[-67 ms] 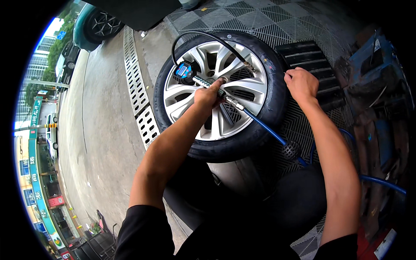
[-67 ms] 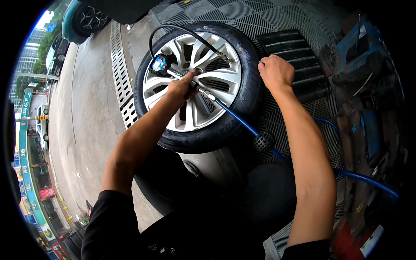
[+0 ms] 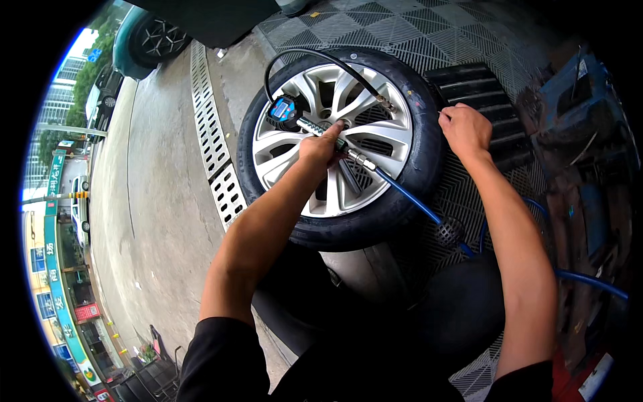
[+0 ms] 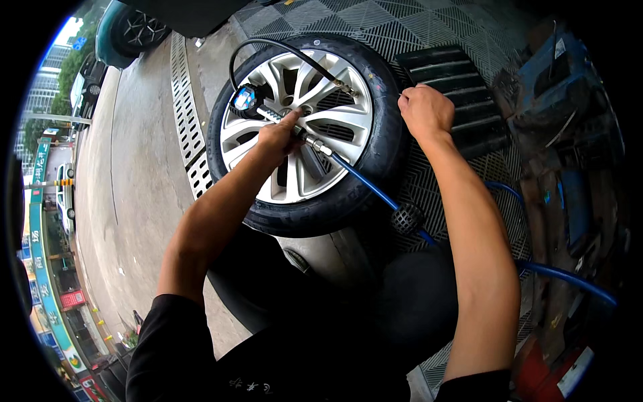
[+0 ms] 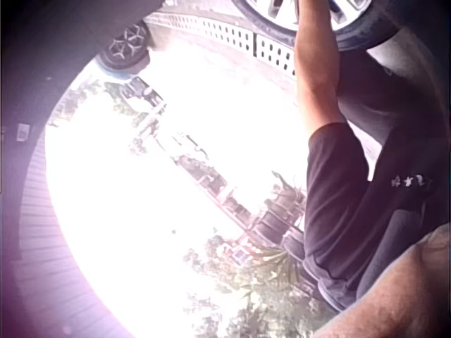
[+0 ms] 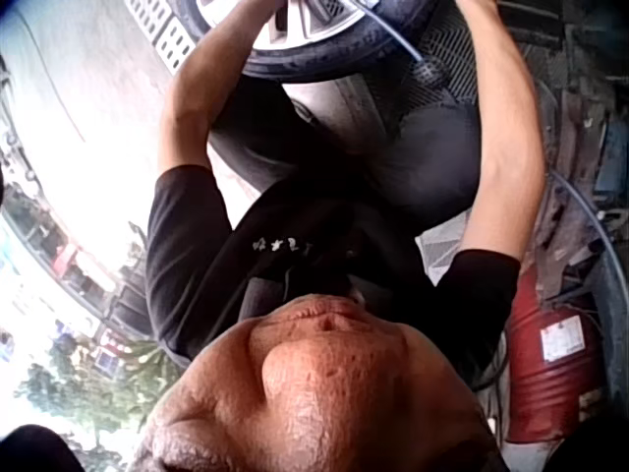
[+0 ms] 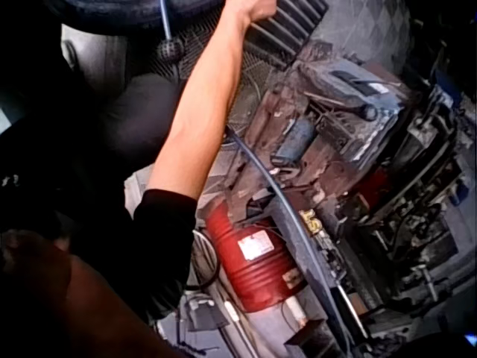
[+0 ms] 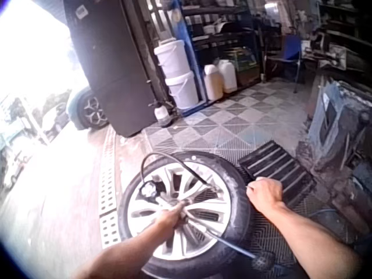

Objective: The person inflates a car tire using a digital pressure gauge and air hose, then removes the valve cap. They spray lubricant on the tire bead, remove the plastic packaging, and roll the tire to a white car. Finally, they lift and mount the tire onto the wheel hub.

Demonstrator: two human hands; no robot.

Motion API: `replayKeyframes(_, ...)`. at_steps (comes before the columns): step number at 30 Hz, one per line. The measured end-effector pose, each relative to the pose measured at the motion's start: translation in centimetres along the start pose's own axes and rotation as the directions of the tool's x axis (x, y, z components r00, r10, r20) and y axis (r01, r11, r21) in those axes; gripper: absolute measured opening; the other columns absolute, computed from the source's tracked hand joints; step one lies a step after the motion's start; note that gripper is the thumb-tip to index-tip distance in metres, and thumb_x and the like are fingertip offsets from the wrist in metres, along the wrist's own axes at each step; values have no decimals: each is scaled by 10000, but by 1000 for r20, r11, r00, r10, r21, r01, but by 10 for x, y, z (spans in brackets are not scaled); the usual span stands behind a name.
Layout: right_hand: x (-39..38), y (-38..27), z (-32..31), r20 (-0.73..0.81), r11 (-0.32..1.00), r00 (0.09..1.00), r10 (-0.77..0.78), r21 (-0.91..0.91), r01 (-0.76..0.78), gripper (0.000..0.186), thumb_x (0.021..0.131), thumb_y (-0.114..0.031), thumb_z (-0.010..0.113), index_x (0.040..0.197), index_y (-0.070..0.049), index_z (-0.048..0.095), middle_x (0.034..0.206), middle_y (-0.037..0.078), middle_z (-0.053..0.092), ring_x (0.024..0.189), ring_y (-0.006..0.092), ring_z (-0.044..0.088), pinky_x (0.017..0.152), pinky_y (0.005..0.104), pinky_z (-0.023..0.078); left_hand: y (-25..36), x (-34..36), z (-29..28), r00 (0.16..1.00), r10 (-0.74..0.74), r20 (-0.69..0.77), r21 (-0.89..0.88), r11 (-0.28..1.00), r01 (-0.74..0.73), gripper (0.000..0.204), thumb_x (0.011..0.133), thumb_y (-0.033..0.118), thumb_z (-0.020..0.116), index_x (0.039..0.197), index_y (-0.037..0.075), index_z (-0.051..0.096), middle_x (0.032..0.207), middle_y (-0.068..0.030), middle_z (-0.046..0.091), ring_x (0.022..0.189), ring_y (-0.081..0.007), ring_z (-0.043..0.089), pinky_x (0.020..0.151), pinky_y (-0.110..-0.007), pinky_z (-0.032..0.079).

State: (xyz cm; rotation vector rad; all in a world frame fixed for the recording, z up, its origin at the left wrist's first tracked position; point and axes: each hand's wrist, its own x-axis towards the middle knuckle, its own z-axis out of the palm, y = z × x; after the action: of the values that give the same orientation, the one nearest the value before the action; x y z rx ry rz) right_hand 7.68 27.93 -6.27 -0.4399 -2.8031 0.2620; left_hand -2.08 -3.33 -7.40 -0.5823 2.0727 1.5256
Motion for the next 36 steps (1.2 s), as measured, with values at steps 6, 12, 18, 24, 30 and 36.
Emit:
replayKeyframes(6, 2, 2, 0, -1, 1000, 1000, 5, 5, -5, 215, 934, -336, 676, 874, -150, 764, 935, 55, 726, 880, 300, 717, 727, 448, 579, -4, 4, -12, 998, 63, -4, -29, 998, -63, 569, 851, 495, 855, 929, -44, 689, 778, -122, 713, 575, -222, 714, 467, -295, 510)
replayKeyframes(12, 4, 4, 5, 3, 1000, 1000, 28, 12, -28, 214, 934, -337, 671, 896, -154, 775, 941, 55, 730, 886, 304, 719, 737, 449, 584, 0, -6, -28, 992, 41, -117, 31, 999, -37, 592, 841, 481, 874, 931, -64, 660, 803, -127, 682, 575, -215, 677, 453, -291, 502)
replayKeyframes(18, 6, 0, 7, 20, 999, 999, 32, 35, -33, 204, 930, -326, 670, 908, -157, 782, 948, 56, 733, 887, 308, 719, 740, 448, 585, 4, -28, -47, 992, -100, 72, 91, 991, 94, 733, 869, 720, 720, 1001, 1, 659, 851, -109, 705, 633, -222, 717, 467, -287, 472)
replayKeyframes(24, 5, -9, 12, 19, 996, 1000, -12, 86, 11, 211, 935, -315, 661, 888, -153, 787, 935, 56, 729, 883, 308, 718, 752, 443, 583, 51, -45, -46, 999, 25, 21, 729, 684, -32, 1021, 899, 916, 354, 868, -33, 731, 779, -158, 761, 754, -282, 764, 644, -394, 595)
replayKeyframes(30, 3, 1, 10, 32, 999, 999, -5, 35, 4, 200, 919, -288, 662, 837, -150, 781, 921, 55, 727, 866, 302, 719, 748, 438, 586, 66, -69, 44, 389, 744, 544, 658, -90, -747, 364, 948, 443, 705, 866, 89, 723, 765, -95, 725, 762, -317, 703, 716, -451, 545)
replayKeyframes(36, -3, -5, 0, 1, 998, 1000, -24, 62, 23, 197, 904, -272, 664, 816, -139, 779, 897, 53, 730, 868, 294, 727, 744, 434, 594, 113, -38, 126, 620, 439, 651, 742, -540, -397, 558, 910, 653, 641, 1105, 152, 792, 1087, -18, 768, 1049, -212, 711, 927, -401, 501)
